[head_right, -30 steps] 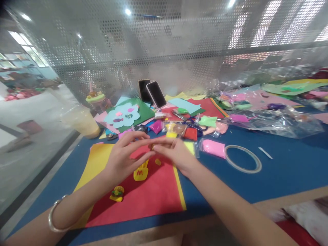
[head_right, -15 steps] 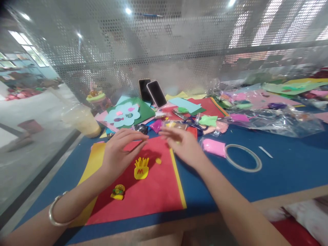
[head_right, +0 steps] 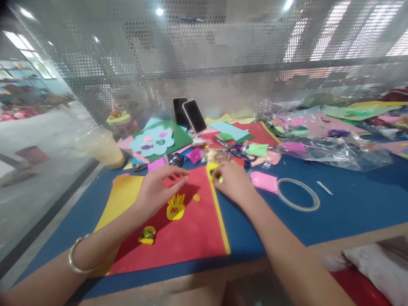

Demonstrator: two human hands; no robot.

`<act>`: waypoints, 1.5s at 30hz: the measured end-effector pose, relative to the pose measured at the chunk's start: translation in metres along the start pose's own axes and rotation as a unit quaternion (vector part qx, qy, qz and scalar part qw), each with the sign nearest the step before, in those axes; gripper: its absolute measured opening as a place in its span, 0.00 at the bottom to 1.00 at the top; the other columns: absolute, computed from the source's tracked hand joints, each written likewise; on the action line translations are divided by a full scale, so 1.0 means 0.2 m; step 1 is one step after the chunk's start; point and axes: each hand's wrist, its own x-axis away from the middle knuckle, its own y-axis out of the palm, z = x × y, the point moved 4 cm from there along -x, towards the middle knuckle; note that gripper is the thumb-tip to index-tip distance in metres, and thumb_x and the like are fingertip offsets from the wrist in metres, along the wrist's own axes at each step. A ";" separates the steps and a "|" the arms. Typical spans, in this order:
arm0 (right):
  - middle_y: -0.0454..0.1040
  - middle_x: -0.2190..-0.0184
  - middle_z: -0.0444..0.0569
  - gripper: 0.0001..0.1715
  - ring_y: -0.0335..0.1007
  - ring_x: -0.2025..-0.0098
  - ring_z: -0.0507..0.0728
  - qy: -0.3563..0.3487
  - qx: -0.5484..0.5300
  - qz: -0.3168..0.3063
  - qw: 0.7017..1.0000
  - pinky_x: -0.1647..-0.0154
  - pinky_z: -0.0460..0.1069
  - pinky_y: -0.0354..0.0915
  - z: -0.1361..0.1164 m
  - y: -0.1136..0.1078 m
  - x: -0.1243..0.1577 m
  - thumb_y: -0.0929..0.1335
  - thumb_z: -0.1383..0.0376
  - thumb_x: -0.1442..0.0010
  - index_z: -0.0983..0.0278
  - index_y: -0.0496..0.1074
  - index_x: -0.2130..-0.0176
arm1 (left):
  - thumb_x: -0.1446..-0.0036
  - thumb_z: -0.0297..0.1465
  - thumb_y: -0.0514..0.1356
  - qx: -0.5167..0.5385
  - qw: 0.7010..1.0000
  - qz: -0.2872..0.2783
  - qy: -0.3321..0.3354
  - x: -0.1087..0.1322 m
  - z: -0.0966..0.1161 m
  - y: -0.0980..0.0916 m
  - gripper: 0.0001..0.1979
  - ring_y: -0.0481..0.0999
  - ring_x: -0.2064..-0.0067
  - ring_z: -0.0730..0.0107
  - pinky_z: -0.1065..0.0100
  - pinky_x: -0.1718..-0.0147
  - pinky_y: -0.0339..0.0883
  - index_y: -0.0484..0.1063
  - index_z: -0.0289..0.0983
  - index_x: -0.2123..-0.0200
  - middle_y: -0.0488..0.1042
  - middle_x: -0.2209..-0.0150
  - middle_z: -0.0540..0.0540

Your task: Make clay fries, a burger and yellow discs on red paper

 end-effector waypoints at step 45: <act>0.80 0.68 0.49 0.15 0.76 0.65 0.57 0.042 -0.579 -0.012 0.814 0.62 0.51 0.71 -0.17 0.03 0.05 0.76 0.55 0.53 0.61 0.79 0.68 | 0.43 0.28 0.61 0.053 0.994 0.000 0.094 0.03 0.06 -0.01 0.10 0.76 0.62 0.69 0.70 0.66 0.72 0.76 0.41 0.57 0.76 0.61 0.46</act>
